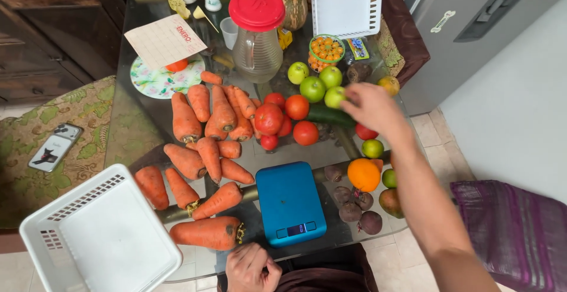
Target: The person places tomatoes one at a time on a blue digital kitchen scale to weigh them, then arranges the tomatoes and a cucumber in a white plastic basket and carries the basket to the refrigerator, placing it inside.
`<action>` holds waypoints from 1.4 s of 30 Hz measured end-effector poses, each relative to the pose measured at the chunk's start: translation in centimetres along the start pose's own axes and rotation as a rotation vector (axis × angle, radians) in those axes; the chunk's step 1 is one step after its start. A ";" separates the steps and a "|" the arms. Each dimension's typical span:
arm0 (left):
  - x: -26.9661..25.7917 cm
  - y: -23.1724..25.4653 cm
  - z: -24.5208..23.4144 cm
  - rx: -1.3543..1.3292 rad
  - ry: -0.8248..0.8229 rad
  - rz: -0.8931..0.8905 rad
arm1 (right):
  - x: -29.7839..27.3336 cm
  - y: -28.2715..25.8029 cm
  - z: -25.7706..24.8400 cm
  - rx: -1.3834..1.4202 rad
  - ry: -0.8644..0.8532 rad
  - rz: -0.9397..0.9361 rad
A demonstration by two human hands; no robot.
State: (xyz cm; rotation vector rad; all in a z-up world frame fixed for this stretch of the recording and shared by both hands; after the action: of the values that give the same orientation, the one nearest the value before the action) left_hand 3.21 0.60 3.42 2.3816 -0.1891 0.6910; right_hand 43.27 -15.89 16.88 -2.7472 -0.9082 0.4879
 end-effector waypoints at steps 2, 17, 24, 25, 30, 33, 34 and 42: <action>0.1 0.0 0.0 0.000 -0.001 0.016 | -0.3 3.6 1.6 -0.094 -0.112 0.172; 0.5 0.2 -0.3 0.036 0.013 0.109 | -9.0 -8.5 1.0 0.119 0.031 -0.216; 0.4 0.3 -0.4 0.034 0.022 0.093 | -9.5 -13.1 12.9 0.079 -0.333 -0.582; 0.7 0.3 -0.6 0.034 0.019 0.084 | -9.5 -13.2 13.5 0.083 -0.342 -0.584; 1.1 0.7 -1.1 0.047 -0.008 0.126 | -11.0 -12.5 14.1 0.046 -0.124 -0.691; 1.3 0.9 -1.4 0.026 0.022 0.116 | -15.8 -14.0 10.7 0.264 0.232 -0.720; 1.0 0.7 -1.0 0.020 0.015 0.095 | -16.9 -12.7 13.4 0.273 0.211 -0.717; 0.8 0.3 -0.3 0.008 0.040 0.120 | -21.2 -9.4 21.5 0.357 0.761 -0.748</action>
State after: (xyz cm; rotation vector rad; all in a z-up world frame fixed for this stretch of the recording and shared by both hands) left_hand 3.69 0.52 4.20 2.3768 -0.3151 0.7956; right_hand 14.22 -19.44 4.96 -1.8104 -1.3195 -0.4540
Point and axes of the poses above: each hand's wrist, its own x-axis towards the middle knuckle, its own z-axis out of the palm, y = z × x, the point moved 5 cm from there along x, towards the middle knuckle, and after that the axes turned 15 degrees about -y, right-handed, at the moved point
